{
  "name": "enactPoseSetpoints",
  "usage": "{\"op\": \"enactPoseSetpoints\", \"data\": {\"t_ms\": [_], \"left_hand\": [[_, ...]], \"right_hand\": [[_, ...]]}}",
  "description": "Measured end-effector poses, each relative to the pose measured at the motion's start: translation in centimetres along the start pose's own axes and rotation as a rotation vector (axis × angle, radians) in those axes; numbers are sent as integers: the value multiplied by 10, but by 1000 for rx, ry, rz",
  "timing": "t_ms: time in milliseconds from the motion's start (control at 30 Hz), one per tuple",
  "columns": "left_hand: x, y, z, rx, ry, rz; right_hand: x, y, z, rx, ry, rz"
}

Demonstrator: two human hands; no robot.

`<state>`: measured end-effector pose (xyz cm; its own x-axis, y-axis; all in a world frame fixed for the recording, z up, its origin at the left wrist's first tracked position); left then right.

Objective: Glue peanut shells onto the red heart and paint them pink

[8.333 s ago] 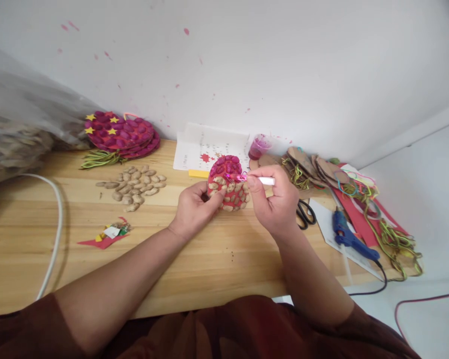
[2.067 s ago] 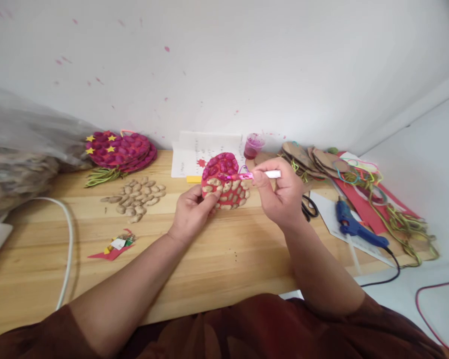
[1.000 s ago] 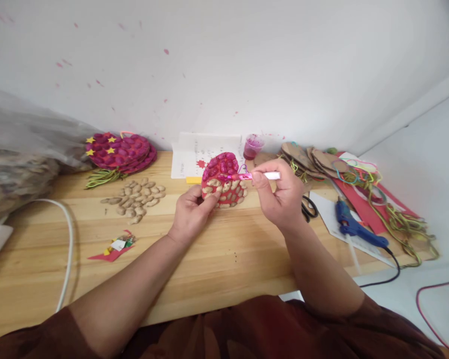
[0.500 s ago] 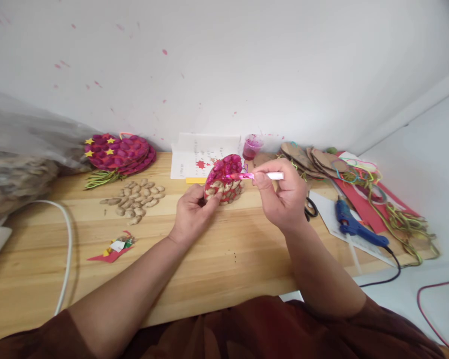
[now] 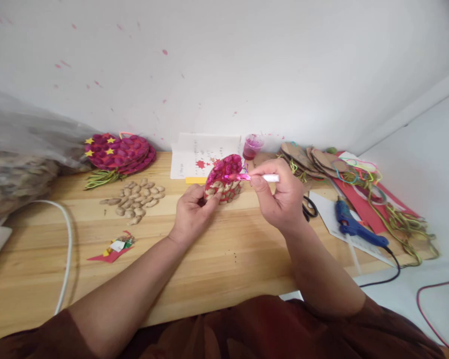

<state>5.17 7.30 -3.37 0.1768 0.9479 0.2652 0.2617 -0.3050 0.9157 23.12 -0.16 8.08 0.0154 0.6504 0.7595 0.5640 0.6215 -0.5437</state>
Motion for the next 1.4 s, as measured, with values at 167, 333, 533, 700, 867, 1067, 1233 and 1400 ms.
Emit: {"op": "enactPoseSetpoints", "data": {"t_ms": [167, 333, 533, 700, 867, 1067, 1233, 1400], "left_hand": [[0, 3, -2, 50, 17, 35], [0, 7, -3, 73, 18, 69], [0, 6, -3, 71, 27, 84], [-1, 6, -3, 81, 44, 118], [-1, 7, -4, 124, 61, 148], [-1, 8, -4, 144, 54, 148], [-1, 11, -4, 126, 47, 143], [-2, 10, -3, 88, 33, 119]], "right_hand": [[1, -4, 1, -44, -19, -41], [1, -12, 5, -86, -63, -70], [1, -9, 0, 20, -8, -31], [0, -7, -2, -25, 23, -15], [-1, -10, 0, -104, 57, -19], [-4, -5, 5, -12, 87, 59], [-8, 8, 5, 68, 127, 148], [-8, 11, 6, 152, 143, 168]]}}
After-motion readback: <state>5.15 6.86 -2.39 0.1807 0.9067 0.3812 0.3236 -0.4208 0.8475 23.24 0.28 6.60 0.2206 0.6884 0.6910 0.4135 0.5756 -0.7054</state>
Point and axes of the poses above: each hand's wrist, its own x-axis towards the middle knuckle, its own z-axis out of the palm, y = z × x, the point moved 8 cm from there along x, towards the middle knuckle, and after that the axes turned 10 degrees about x, right-handed, at the moved point
